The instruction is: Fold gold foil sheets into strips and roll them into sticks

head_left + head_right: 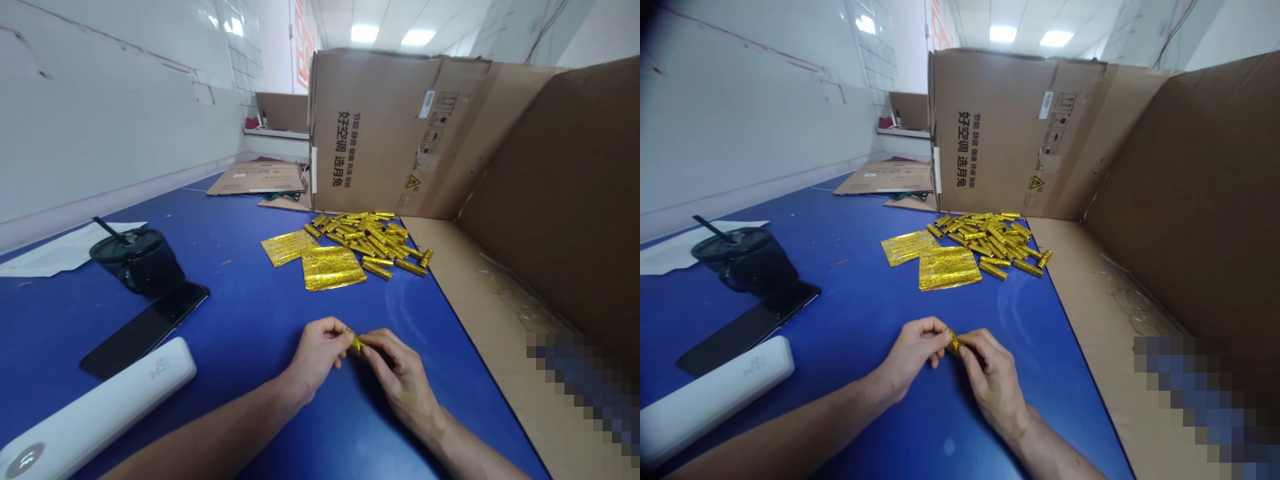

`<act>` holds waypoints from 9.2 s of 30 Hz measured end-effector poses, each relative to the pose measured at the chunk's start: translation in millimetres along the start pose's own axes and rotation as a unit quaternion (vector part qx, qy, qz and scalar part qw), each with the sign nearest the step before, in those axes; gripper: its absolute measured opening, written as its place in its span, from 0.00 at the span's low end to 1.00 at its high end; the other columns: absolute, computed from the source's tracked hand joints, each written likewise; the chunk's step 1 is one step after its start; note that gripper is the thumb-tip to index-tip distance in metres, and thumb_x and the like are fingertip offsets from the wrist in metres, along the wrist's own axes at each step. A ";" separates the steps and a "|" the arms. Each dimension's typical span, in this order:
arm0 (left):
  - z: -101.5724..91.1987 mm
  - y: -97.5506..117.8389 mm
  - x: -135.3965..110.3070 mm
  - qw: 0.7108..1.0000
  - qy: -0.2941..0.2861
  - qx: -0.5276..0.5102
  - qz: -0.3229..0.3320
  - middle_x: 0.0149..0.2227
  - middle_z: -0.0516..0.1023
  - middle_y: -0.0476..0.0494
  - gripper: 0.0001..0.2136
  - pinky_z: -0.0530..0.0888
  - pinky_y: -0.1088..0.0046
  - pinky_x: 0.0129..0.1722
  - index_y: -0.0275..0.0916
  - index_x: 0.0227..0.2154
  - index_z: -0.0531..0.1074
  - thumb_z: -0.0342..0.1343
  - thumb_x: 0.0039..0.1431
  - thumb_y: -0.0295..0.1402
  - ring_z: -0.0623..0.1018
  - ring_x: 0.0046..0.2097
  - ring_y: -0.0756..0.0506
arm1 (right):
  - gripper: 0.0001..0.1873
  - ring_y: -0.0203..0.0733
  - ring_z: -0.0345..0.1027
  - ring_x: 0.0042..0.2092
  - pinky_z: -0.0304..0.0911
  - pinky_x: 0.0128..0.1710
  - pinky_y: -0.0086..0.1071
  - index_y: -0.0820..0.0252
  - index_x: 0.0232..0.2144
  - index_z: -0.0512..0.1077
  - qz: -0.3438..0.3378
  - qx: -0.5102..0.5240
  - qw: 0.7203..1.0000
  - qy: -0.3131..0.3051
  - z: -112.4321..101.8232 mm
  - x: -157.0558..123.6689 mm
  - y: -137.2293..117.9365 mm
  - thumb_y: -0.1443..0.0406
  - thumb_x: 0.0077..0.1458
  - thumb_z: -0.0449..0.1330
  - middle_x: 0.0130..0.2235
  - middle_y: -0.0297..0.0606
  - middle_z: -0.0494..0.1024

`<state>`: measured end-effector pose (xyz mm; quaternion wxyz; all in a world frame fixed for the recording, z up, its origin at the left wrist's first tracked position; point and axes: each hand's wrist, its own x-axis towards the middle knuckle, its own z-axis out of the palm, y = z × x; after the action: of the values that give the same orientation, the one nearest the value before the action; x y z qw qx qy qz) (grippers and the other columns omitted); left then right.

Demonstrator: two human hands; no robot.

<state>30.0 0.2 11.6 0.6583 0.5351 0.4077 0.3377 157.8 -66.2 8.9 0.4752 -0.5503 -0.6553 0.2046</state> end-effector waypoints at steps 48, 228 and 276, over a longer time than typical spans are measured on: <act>-1.1 -16.9 -5.6 0.971 -0.025 0.188 0.143 0.22 0.66 0.53 0.06 0.64 0.81 0.21 0.37 0.28 0.68 0.47 0.47 0.25 0.65 0.20 0.56 | 0.09 0.37 0.63 0.29 0.59 0.30 0.29 0.60 0.25 0.70 0.015 -0.013 0.999 -0.044 -1.1 1.4 4.9 0.66 0.52 0.51 0.26 0.36 0.69; -1.4 -5.0 1.5 1.000 -0.003 -0.010 -0.022 0.14 0.64 0.53 0.06 0.59 0.83 0.13 0.33 0.27 0.70 0.50 0.46 0.28 0.62 0.16 0.56 | 0.09 0.32 0.61 0.20 0.58 0.20 0.27 0.60 0.28 0.64 0.154 0.117 0.981 0.011 -5.1 5.9 7.8 0.60 0.48 0.56 0.21 0.29 0.67; -2.4 -8.0 -0.7 0.996 -0.043 0.016 0.081 0.23 0.72 0.48 0.09 0.68 0.78 0.23 0.33 0.31 0.71 0.55 0.44 0.30 0.70 0.24 0.52 | 0.11 0.32 0.63 0.22 0.60 0.23 0.28 0.62 0.32 0.72 0.145 0.159 0.976 -0.004 -3.6 5.9 7.0 0.61 0.49 0.56 0.26 0.35 0.71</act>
<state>27.6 -1.0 3.7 0.6372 0.5909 0.3395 0.3599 164.9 -59.6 7.4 0.5195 -0.5562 -0.5290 0.3754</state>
